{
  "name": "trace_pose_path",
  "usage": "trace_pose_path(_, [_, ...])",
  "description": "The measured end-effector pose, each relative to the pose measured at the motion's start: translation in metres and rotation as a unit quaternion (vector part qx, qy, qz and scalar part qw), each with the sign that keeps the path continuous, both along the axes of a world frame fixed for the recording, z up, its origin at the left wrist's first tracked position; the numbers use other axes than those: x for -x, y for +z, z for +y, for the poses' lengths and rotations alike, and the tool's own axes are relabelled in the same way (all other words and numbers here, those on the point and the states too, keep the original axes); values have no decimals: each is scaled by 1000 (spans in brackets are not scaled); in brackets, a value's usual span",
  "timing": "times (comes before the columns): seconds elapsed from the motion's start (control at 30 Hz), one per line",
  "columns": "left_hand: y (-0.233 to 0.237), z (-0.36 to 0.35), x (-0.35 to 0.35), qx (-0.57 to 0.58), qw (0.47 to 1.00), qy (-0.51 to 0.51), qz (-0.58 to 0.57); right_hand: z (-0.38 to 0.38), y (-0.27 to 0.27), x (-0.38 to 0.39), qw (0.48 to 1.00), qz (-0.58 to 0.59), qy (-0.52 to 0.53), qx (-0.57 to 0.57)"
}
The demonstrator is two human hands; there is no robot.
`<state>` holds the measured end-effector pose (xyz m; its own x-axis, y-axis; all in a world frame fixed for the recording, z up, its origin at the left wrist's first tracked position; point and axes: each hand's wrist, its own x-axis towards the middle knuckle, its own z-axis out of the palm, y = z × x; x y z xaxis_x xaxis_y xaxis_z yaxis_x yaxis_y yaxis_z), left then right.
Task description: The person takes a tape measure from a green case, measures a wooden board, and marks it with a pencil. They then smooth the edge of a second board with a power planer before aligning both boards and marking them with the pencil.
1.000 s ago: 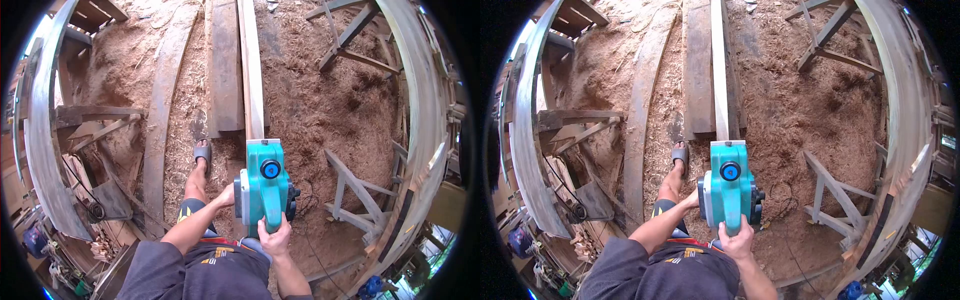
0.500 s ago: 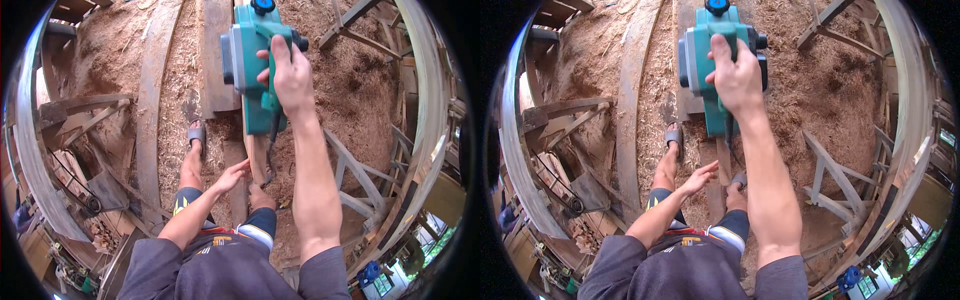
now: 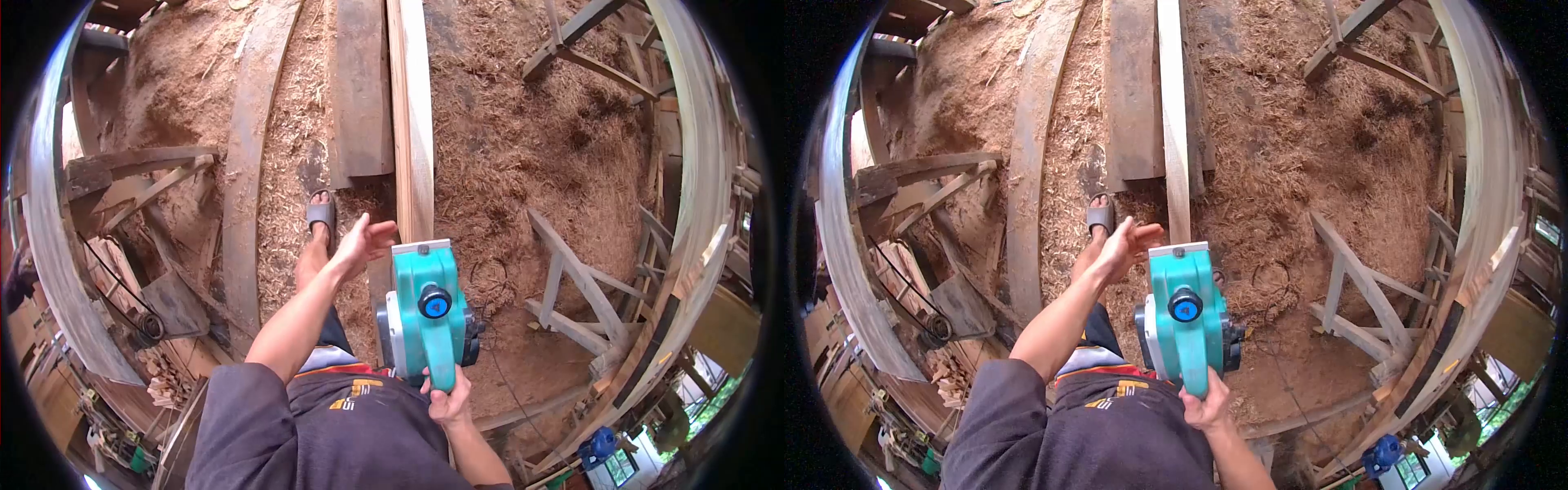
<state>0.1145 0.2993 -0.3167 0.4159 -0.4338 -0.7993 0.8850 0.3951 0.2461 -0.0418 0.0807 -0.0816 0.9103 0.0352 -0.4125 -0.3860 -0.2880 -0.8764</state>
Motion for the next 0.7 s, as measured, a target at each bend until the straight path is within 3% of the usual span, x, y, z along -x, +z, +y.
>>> trace_pose_path(0.07, [-8,-14,8,27,999,-35,24,0,0,-1,1000,1,-7,10])
trace_pose_path(0.2, [-12,-19,19,40,998,10,47,14,-8,-57,1000,-19,-15,-7])
trace_pose_path(0.27, [-12,-22,24,-17,998,47,48,32,-7,-111,998,-26,-44,-29])
trace_pose_path(0.33, [-7,-21,19,-32,999,17,32,52,-6,-183,994,-49,-72,-66])
trace_pose_path(0.43, [-1,-15,15,74,996,-9,58,80,-8,-310,991,-84,-70,-76])
trace_pose_path(0.53, [-2,-15,14,80,995,-8,51,91,-19,-398,991,-131,-24,-28])
trace_pose_path(0.57, [-2,-15,14,82,995,-5,59,93,-3,-404,985,-156,1,-71])
trace_pose_path(0.7, [-5,-15,16,98,992,24,76,83,-19,-366,993,-107,-14,-39])
